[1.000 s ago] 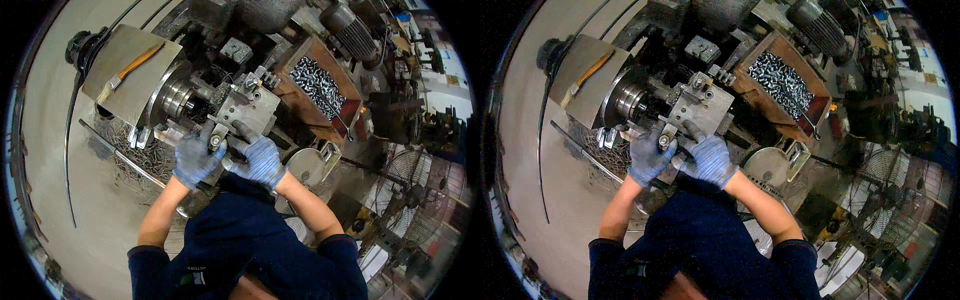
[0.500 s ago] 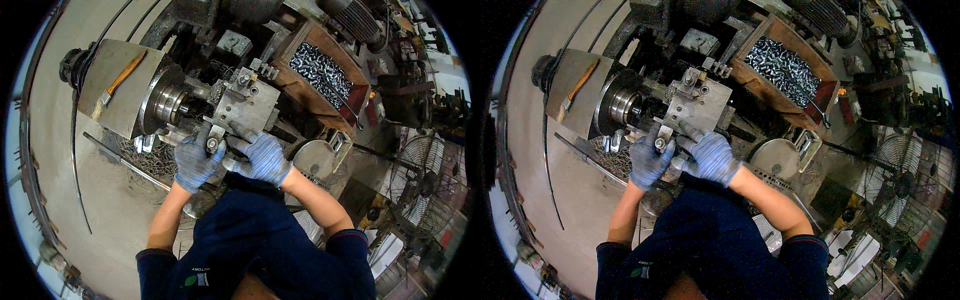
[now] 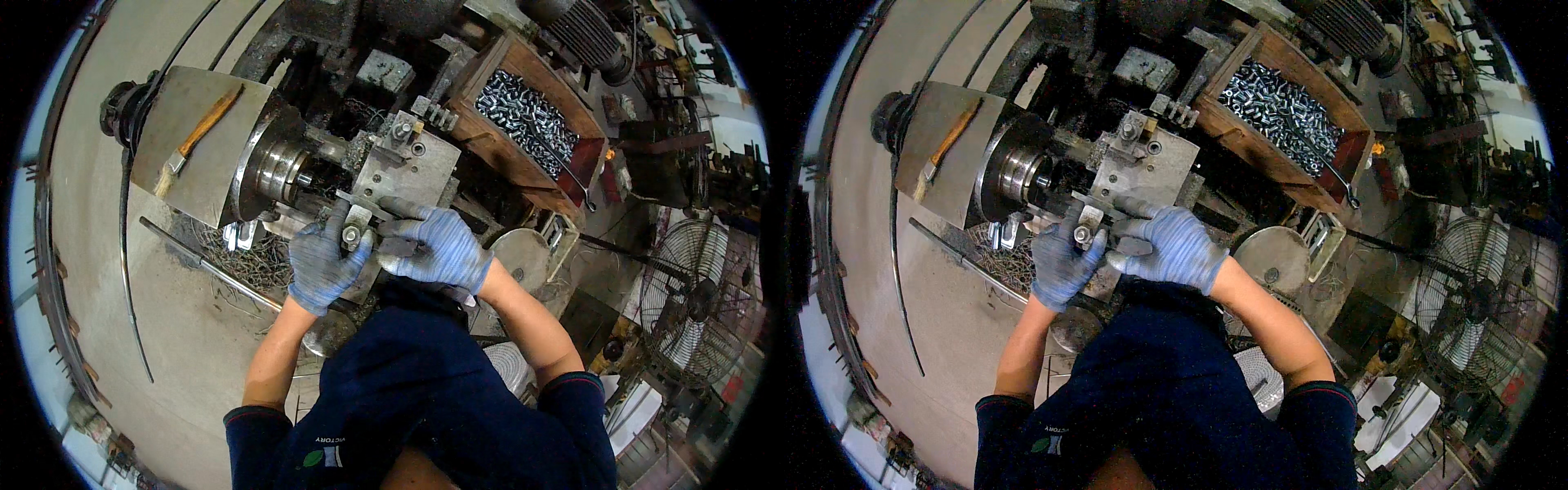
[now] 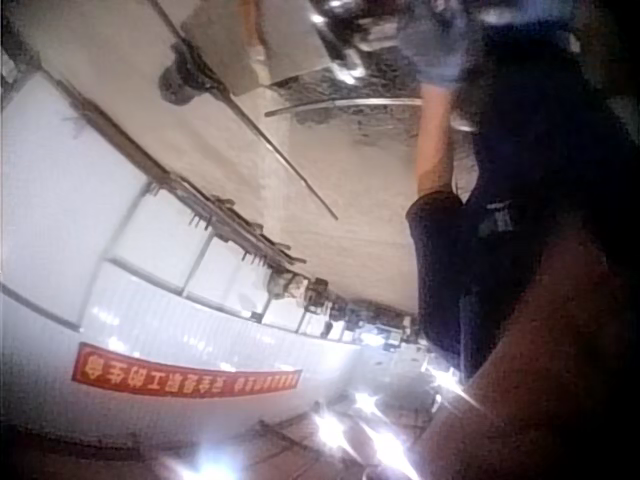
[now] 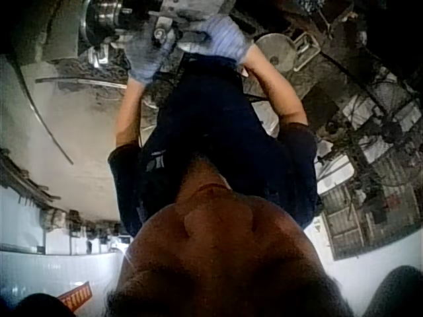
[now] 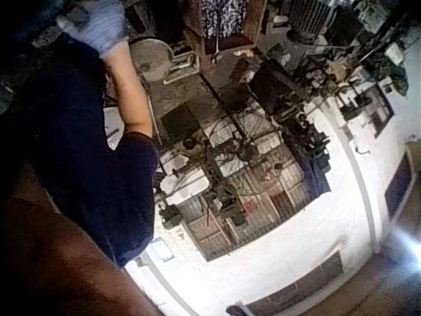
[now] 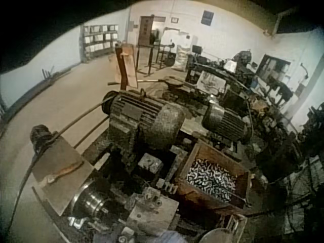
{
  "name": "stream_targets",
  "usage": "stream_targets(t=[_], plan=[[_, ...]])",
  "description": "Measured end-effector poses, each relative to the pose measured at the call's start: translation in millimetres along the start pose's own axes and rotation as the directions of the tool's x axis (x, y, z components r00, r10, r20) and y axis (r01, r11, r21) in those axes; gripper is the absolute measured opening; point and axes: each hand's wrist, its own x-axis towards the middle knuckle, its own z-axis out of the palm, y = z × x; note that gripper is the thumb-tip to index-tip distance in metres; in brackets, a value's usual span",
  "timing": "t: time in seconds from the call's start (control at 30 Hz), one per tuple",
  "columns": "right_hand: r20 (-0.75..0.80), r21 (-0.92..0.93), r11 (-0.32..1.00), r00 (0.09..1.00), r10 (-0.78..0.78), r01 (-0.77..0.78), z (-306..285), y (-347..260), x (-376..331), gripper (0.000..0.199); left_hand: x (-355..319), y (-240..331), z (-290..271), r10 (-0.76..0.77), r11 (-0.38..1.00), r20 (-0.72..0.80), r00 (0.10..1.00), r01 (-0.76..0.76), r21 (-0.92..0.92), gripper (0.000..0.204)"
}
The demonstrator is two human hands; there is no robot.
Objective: The person operates a lathe machine to process metal components, using a wrench to tighten or loosen parts and managing the metal shavings produced during the turning process.
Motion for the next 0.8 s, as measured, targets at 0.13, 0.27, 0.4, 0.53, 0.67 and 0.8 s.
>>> stream_targets(t=[0.13, 0.27, 0.4, 0.53, 0.67, 0.8], plan=[[0.010, 0.076, 0.997, 1.000, 0.016, -0.017, -1.4, 1.7, 0.3, 0.040, 1.2, 0.6, 0.5, 0.000, 1.000, -0.003, 1.000, -0.001, -0.020, 0.052], [0.036, 0.139, 0.988, 0.998, 0.057, -0.062, -3.7, 1.7, 1.4, 0.039, -0.8, -1.0, 0.4, -0.013, 1.000, 0.032, 0.999, 0.012, 0.017, 0.052], [0.064, 0.091, 0.994, 0.997, 0.047, -0.053, -6.8, -1.6, 2.7, 0.041, 0.7, 0.9, -0.4, -0.006, 1.000, 0.016, 1.000, 0.006, 0.013, 0.051], [0.060, 0.033, 0.999, 0.997, 0.037, -0.039, -5.3, -1.4, 1.4, 0.042, 1.2, 0.8, 1.3, 0.013, 1.000, -0.015, 1.000, -0.013, 0.005, 0.049], [0.072, 0.046, 0.998, 0.997, 0.039, -0.042, -7.8, -4.5, 3.3, 0.043, 0.8, 0.6, 0.7, 0.003, 1.000, 0.003, 1.000, -0.003, -0.018, 0.048], [0.021, 0.038, 0.999, 1.000, -0.008, 0.007, -4.1, -0.1, 2.7, 0.041, 0.6, 1.0, 0.5, 0.004, 1.000, 0.004, 1.000, -0.004, -0.001, 0.048]])
